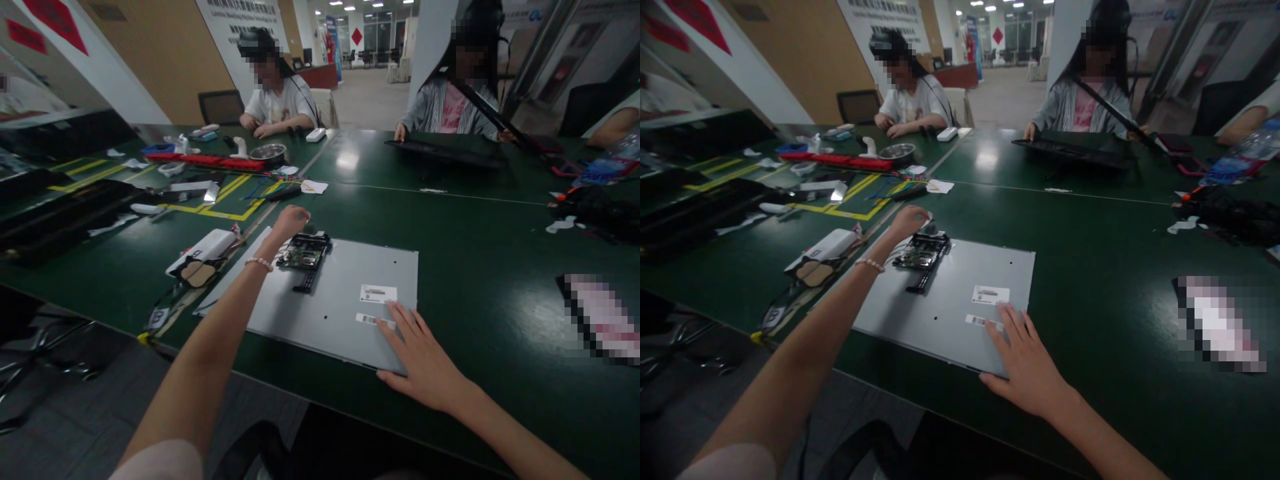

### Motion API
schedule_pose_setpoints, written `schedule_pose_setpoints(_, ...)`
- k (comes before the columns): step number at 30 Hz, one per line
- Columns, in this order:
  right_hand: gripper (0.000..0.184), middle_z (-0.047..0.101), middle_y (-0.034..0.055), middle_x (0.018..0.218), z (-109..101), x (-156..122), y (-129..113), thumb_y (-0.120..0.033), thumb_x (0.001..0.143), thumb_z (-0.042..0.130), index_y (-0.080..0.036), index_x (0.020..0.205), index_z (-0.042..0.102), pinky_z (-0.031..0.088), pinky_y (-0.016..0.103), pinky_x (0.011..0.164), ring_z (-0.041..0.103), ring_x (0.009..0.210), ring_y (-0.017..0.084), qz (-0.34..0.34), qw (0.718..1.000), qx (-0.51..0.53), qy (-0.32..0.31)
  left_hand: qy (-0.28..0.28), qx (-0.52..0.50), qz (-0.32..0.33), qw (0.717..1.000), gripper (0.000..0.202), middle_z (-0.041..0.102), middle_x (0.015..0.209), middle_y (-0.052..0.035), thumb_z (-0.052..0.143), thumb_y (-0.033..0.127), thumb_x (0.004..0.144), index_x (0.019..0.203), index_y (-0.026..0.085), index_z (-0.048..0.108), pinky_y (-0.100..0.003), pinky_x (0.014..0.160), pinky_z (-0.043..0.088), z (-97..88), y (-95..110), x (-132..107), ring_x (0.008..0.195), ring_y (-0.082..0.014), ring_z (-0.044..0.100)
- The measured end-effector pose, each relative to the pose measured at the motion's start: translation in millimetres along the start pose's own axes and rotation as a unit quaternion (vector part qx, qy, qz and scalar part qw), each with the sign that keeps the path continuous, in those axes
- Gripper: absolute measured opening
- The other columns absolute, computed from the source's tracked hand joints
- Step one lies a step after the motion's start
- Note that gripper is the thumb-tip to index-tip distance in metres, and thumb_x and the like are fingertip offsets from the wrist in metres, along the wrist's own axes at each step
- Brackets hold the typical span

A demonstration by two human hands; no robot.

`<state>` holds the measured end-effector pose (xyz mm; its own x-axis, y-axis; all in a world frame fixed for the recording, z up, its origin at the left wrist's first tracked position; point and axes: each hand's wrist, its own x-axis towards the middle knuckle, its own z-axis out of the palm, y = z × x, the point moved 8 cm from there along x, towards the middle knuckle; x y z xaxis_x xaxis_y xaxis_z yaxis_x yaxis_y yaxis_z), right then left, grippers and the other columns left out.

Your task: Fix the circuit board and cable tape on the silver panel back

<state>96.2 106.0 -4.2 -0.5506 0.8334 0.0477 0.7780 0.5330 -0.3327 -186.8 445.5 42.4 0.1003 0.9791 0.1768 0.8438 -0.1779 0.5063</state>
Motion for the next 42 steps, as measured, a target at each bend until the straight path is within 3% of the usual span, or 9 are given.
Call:
schedule_pose_setpoints(3, 0.076, 0.006, 0.0162, 0.164, 0.5, -0.6, 0.4, -0.055, 0.09, 0.053, -0.02, 0.153, 0.03, 0.016, 0.055, 0.119, 0.006, 0.15, 0.033, 0.001, 1.0, -0.001, 0.004, -0.071, 0.052, 0.135, 0.987, 0.028, 0.07, 0.107, -0.0087, 0.052, 0.029, 0.08, 0.096, 0.02, 0.073, -0.035, 0.1, 0.044, 9.1, 27.4, -31.8, 0.106, -0.0235, 0.062)
schedule_pose_setpoints(5, 0.075, 0.007, 0.0167, 0.164, 0.7, -0.8, 0.6, -0.054, 0.09, 0.053, -0.019, 0.153, 0.031, 0.016, 0.055, 0.119, 0.006, 0.15, 0.033, 0.001, 1.0, -0.002, 0.006, -0.113, 0.073, 0.187, 0.973, 0.034, 0.069, 0.113, -0.0088, 0.049, 0.032, 0.085, 0.108, 0.021, 0.071, -0.036, 0.101, 0.044, 16.7, 37.0, -58.1, 0.11, -0.023, 0.061)
schedule_pose_setpoints(11, 0.074, 0.007, 0.0173, 0.164, 1.1, -0.9, 0.1, -0.054, 0.09, 0.052, -0.018, 0.152, 0.032, 0.015, 0.055, 0.119, 0.005, 0.15, 0.032, -0.003, 1.0, -0.003, 0.003, -0.151, 0.106, 0.184, 0.965, 0.049, 0.052, 0.145, -0.0078, 0.037, 0.038, 0.095, 0.139, 0.023, 0.052, -0.037, 0.114, 0.033, 27.3, 37.7, -108.8, 0.134, -0.0203, 0.047)
schedule_pose_setpoints(14, 0.074, 0.009, 0.018, 0.163, 0.6, -1.4, -0.5, -0.054, 0.09, 0.052, -0.018, 0.152, 0.032, 0.016, 0.055, 0.119, 0.005, 0.15, 0.032, -0.003, 1.0, -0.007, 0.004, -0.148, 0.134, 0.188, 0.962, 0.052, 0.047, 0.149, -0.009, 0.032, 0.04, 0.097, 0.142, 0.02, 0.049, -0.039, 0.116, 0.028, 28.1, 36.1, -116.8, 0.139, -0.0207, 0.04)
schedule_pose_setpoints(22, 0.074, 0.009, 0.0171, 0.164, 0.4, -2.2, -0.9, -0.052, 0.089, 0.054, -0.019, 0.151, 0.033, 0.016, 0.055, 0.119, 0.008, 0.15, 0.032, -0.002, 1.0, -0.011, 0.01, -0.136, 0.167, 0.192, 0.957, 0.054, 0.051, 0.145, -0.0113, 0.029, 0.039, 0.099, 0.144, 0.016, 0.047, -0.04, 0.11, 0.035, 27.0, 37.6, -124.1, 0.132, -0.0251, 0.049)
schedule_pose_setpoints(28, 0.074, 0.01, 0.0159, 0.164, 0.6, -3.2, -1.1, -0.054, 0.09, 0.051, -0.02, 0.153, 0.03, 0.018, 0.054, 0.119, 0.01, 0.15, 0.032, -0.002, 1.0, -0.011, 0.014, -0.103, 0.201, 0.194, 0.955, 0.056, 0.056, 0.14, -0.0132, 0.022, 0.038, 0.101, 0.137, 0.01, 0.055, -0.04, 0.113, 0.031, 29.3, 42.5, -130.7, 0.13, -0.0253, 0.05)
schedule_pose_setpoints(34, 0.075, 0.009, 0.0136, 0.164, 1.9, -4.6, -0.4, -0.055, 0.09, 0.052, -0.02, 0.152, 0.031, 0.017, 0.054, 0.119, 0.01, 0.149, 0.033, -0.002, 1.0, 0.001, 0.019, -0.086, 0.201, 0.194, 0.956, 0.052, 0.059, 0.137, -0.0099, 0.025, 0.038, 0.101, 0.135, 0.014, 0.057, -0.039, 0.111, 0.034, 24.7, 44.0, -132.3, 0.127, -0.0232, 0.053)
schedule_pose_setpoints(42, 0.075, 0.01, 0.0151, 0.164, 2.7, -6.8, -0.6, -0.057, 0.09, 0.051, -0.019, 0.152, 0.032, 0.016, 0.054, 0.12, 0.009, 0.15, 0.032, -0.004, 1.0, 0.012, 0.022, -0.11, 0.182, 0.211, 0.954, 0.048, 0.057, 0.14, -0.0076, 0.028, 0.035, 0.101, 0.137, 0.018, 0.054, -0.04, 0.112, 0.034, 14.8, 45.0, -154.9, 0.129, -0.0227, 0.052)
